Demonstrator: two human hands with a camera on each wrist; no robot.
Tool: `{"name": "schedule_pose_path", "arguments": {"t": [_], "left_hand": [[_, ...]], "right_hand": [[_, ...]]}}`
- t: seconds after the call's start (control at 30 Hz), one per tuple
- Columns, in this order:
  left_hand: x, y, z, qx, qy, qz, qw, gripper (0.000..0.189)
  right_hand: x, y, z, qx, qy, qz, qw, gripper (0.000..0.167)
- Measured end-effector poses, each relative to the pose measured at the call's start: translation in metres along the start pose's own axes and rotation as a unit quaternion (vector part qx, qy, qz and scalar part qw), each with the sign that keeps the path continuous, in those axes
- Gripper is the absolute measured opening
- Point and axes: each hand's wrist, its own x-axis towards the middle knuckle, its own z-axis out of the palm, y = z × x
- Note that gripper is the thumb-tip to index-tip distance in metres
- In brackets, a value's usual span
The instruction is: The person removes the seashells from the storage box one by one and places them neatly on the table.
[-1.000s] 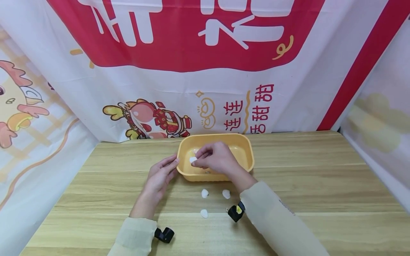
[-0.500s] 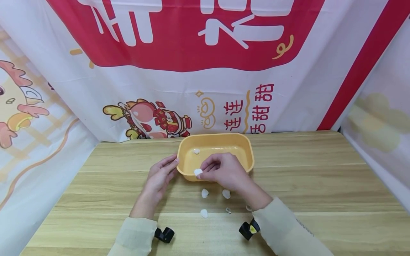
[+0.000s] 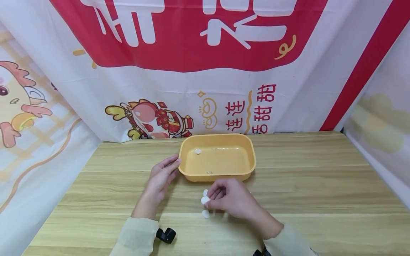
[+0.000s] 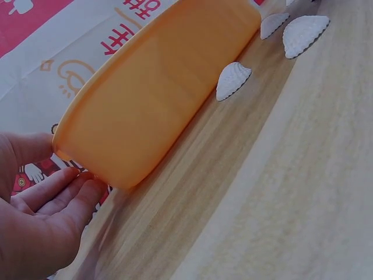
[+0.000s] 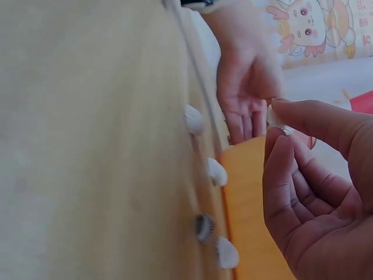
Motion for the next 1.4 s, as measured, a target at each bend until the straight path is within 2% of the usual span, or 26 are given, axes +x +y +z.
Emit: {"name": "schedule_pose_path", "arguments": {"t": [0.17,0.47,0.7,1.4], "left_hand": [[0.0,-0.001,0.0,-0.001,-0.002,0.004,1.0,0.044],[0.002,-0.002,-0.001,-0.001,-0.001,0.0,1.0,0.043],[0.002,-0.001,-0.001,-0.001,0.0,-0.004,1.0,0.043],[0.002,-0.001,-0.001,-0.005,-0.002,0.003,1.0,0.043]], "right_hand": [[-0.009,0.008,0.008,0.006,-0.021,-0.013,0.9997,0.025],[-0.027,0.021,0.019,-0.03,-0.058,-0.019,0.9977,0.024],[-0.034,0.023,0.026,-0.028,-0.083,-0.005,0.9961,0.023],[-0.035,0.02,0.033,-0.058,-0.068,-0.01,0.9959,0.019]]}}
